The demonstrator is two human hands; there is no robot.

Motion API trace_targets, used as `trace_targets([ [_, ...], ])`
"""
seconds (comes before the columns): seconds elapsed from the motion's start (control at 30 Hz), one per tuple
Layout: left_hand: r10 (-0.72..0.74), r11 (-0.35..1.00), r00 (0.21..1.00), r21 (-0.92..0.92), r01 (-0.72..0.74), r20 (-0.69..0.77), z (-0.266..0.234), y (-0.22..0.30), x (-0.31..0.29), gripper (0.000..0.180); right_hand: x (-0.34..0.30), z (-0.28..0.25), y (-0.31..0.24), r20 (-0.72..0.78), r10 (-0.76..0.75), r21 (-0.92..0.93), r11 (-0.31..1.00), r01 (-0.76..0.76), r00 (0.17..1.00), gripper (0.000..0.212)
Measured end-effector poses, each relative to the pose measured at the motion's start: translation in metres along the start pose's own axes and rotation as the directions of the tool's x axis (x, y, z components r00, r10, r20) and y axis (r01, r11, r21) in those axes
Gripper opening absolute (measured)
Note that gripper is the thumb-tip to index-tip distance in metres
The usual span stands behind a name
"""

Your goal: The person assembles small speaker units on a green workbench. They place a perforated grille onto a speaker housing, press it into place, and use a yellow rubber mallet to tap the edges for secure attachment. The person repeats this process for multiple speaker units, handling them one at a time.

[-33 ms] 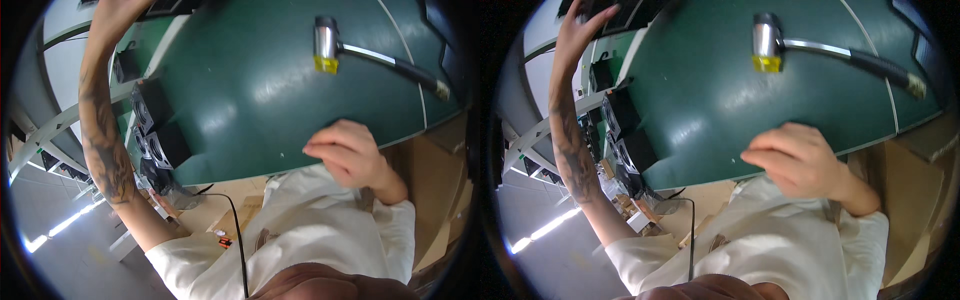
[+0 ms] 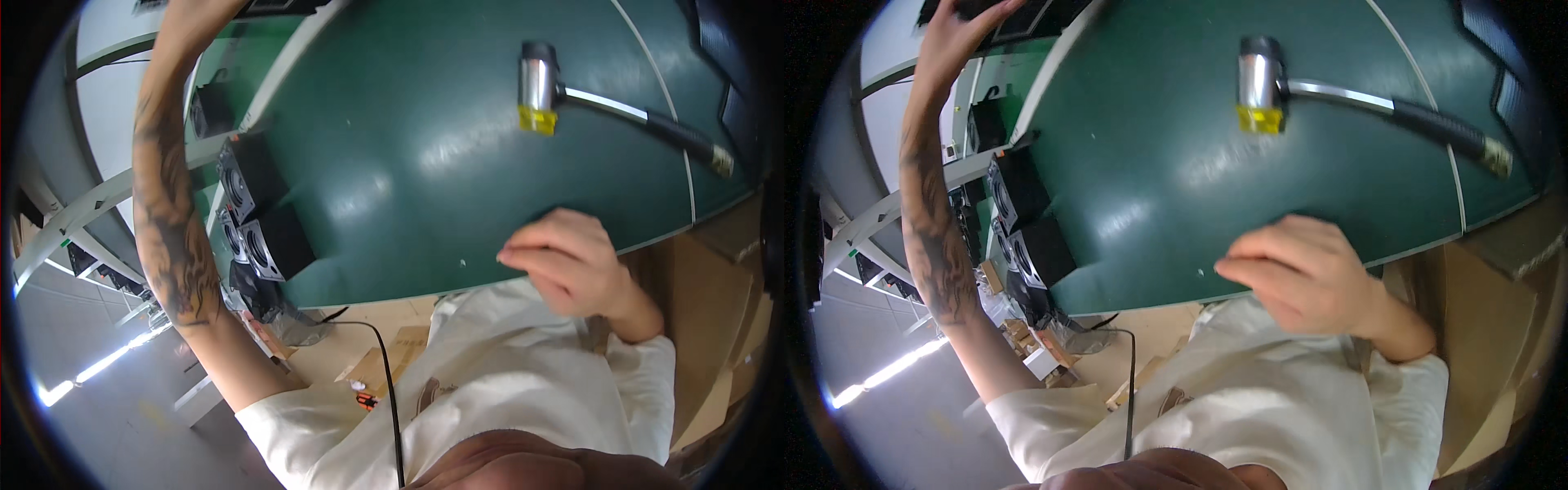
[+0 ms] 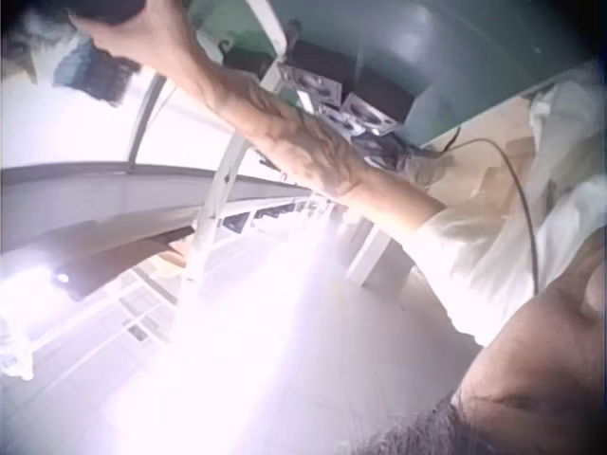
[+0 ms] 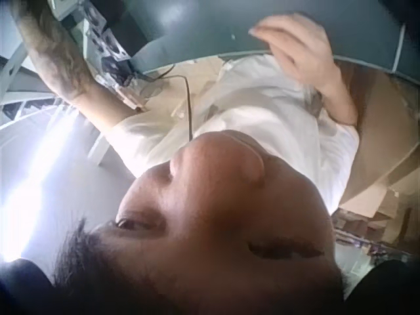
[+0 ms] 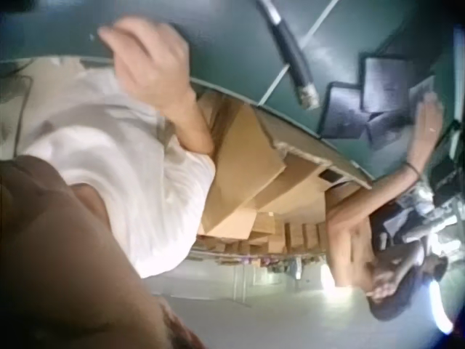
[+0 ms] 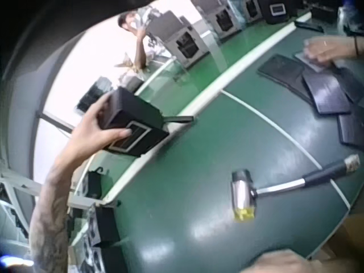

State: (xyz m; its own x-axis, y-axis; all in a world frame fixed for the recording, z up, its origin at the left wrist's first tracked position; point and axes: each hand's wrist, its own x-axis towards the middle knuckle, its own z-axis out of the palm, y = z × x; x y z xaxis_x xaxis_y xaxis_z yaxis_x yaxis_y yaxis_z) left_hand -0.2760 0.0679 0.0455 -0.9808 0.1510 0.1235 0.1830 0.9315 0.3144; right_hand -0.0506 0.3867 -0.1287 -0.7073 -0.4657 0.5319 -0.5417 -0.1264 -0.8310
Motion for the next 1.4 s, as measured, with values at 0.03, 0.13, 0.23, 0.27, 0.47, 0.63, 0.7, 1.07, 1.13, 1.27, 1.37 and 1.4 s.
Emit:
trace_targets([
  [0.03,0.040,0.993,0.999,0.111,-0.041,0.018,-0.005,-0.009,0.013,0.093,0.001,0.001,-0.001,0.028,0.003,0.028,1.000,-0.003,1.000,0.031],
  [0.13,0.078,0.996,0.996,0.048,-0.080,0.044,0.012,-0.042,0.068,0.089,0.007,0.000,-0.001,0.061,0.039,0.046,0.998,-0.042,0.997,0.031],
  [0.23,0.070,0.992,0.997,-0.110,-0.066,0.036,0.034,-0.045,0.100,0.090,0.013,-0.007,0.000,0.059,0.066,0.046,0.997,-0.069,0.996,0.032],
  [0.27,0.048,0.993,0.999,-0.113,-0.046,0.017,0.038,-0.054,0.106,0.090,0.013,-0.006,-0.001,0.064,0.072,0.060,0.995,-0.076,0.995,0.032],
  [0.47,-0.081,0.993,0.989,0.095,0.069,0.125,0.028,-0.070,0.134,0.107,0.018,-0.015,0.001,0.147,0.135,0.090,0.985,-0.149,0.980,0.033],
  [0.63,-0.271,0.871,0.959,-0.447,0.205,-0.089,-0.011,-0.135,0.132,0.089,0.018,-0.008,-0.001,0.131,0.170,0.055,0.982,-0.178,0.977,0.029],
  [0.7,-0.228,0.971,0.947,-0.131,0.202,-0.227,-0.061,-0.245,0.093,0.077,0.017,-0.008,0.000,0.136,0.170,0.070,0.981,-0.181,0.976,0.029],
  [1.07,-0.788,0.613,0.616,0.092,0.785,-0.005,-0.055,-0.349,-0.105,0.086,0.010,-0.005,-0.003,0.026,0.214,0.089,0.972,-0.216,0.976,0.027],
  [1.13,-0.686,0.721,0.717,-0.015,0.693,0.124,-0.016,-0.313,-0.031,0.075,0.012,0.000,0.000,0.014,0.229,-0.045,0.973,-0.228,0.973,0.030],
  [1.27,-0.586,0.785,0.784,-0.098,0.612,0.204,-0.078,-0.327,-0.088,0.074,0.013,-0.004,0.000,0.079,0.189,0.030,0.981,-0.192,0.979,0.036],
  [1.37,-0.219,0.969,0.976,0.119,0.218,-0.003,-0.058,-0.198,-0.097,0.076,0.012,0.002,-0.005,-0.002,0.253,0.085,0.964,-0.252,0.967,0.032],
  [1.4,0.020,0.979,0.999,0.201,-0.025,0.029,-0.051,-0.156,-0.099,0.073,0.012,0.002,-0.006,-0.017,0.251,0.072,0.966,-0.249,0.968,0.029],
])
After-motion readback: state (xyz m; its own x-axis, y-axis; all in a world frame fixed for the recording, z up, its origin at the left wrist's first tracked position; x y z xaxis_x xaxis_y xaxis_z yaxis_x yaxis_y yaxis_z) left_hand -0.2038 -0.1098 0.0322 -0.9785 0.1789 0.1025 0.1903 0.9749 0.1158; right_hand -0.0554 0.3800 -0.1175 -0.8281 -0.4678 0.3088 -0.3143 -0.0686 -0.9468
